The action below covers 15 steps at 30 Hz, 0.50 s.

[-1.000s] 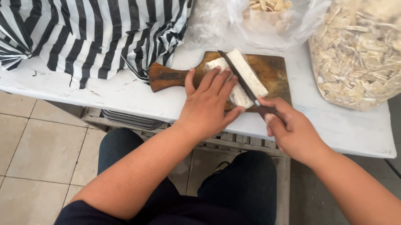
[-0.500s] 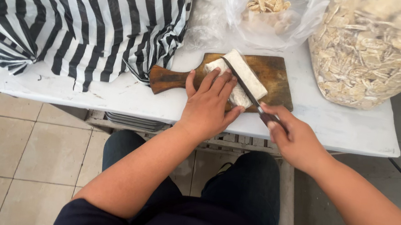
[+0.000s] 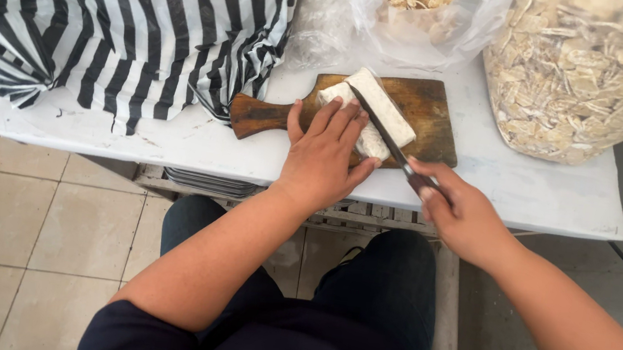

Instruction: The person slices a white block of food into thin strips on a wooden cutting board using a knife. After finishing, they transfer the slices into a plastic bag and begin slicing another block.

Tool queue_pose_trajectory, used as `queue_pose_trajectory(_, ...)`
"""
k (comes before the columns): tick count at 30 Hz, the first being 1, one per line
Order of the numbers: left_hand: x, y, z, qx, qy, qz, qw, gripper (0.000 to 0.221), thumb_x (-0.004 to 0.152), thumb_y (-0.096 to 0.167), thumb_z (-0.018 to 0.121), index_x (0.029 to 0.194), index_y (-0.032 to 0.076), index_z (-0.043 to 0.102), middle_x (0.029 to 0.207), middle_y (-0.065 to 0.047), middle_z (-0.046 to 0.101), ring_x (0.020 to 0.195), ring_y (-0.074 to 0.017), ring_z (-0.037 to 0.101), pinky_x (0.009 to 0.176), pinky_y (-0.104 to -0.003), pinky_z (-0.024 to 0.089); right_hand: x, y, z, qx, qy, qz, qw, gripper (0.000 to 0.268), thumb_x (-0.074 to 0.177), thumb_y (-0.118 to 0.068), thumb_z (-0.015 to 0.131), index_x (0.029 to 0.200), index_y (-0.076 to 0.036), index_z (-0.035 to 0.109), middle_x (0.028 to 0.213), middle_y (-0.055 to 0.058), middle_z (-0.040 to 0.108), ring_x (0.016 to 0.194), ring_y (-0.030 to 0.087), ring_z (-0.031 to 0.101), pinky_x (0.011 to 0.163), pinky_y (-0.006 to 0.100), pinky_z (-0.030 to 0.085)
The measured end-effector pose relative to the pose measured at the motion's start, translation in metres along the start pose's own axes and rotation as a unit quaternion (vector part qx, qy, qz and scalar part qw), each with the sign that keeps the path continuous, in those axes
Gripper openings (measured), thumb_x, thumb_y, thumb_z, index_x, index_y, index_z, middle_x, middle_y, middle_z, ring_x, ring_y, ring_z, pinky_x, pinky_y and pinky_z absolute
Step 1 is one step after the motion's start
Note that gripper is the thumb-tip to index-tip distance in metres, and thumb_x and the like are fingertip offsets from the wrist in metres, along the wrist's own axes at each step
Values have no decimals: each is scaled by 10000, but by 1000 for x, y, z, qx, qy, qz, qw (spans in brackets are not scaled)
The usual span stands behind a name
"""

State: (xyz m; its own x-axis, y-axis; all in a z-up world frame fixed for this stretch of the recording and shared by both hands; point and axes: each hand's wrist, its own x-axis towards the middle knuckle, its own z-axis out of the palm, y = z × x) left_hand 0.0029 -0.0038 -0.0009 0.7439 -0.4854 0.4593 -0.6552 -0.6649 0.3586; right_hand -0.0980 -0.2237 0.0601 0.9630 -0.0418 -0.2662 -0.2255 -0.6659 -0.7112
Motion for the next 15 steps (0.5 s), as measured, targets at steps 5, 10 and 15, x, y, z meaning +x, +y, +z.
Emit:
queue_pose_trajectory(5,-1,2,-1,8,15,-7,1000,672,913,497,659,1420,67,561,1510,-87,493,1450,-269,381,1185,-682,51,10,-1,4,46,-11,9,999,483,1009,-194,496,1477,-309,525,700,-6,536,562,82,458,523,264,429)
queue_pose_trajectory(10,-2,0,1,7,15,-8,1000,655,913,494,661,1411,77,573,1503,-78,502,1453,-260,384,1191,-682,42,-18,7,-3,36,-13,29,999,492,1006,-196,483,1480,-320,522,700,-2,542,539,76,488,511,260,447)
queue_pose_trajectory(15,0,-1,4,16,3,4,1000,682,930,507,649,1431,56,545,1511,-105,478,1456,-288,364,1187,-664,49,-4,8,3,43,-13,30,999,481,1002,-208,493,1470,-312,528,712,-4,544,543,87,472,508,270,442)
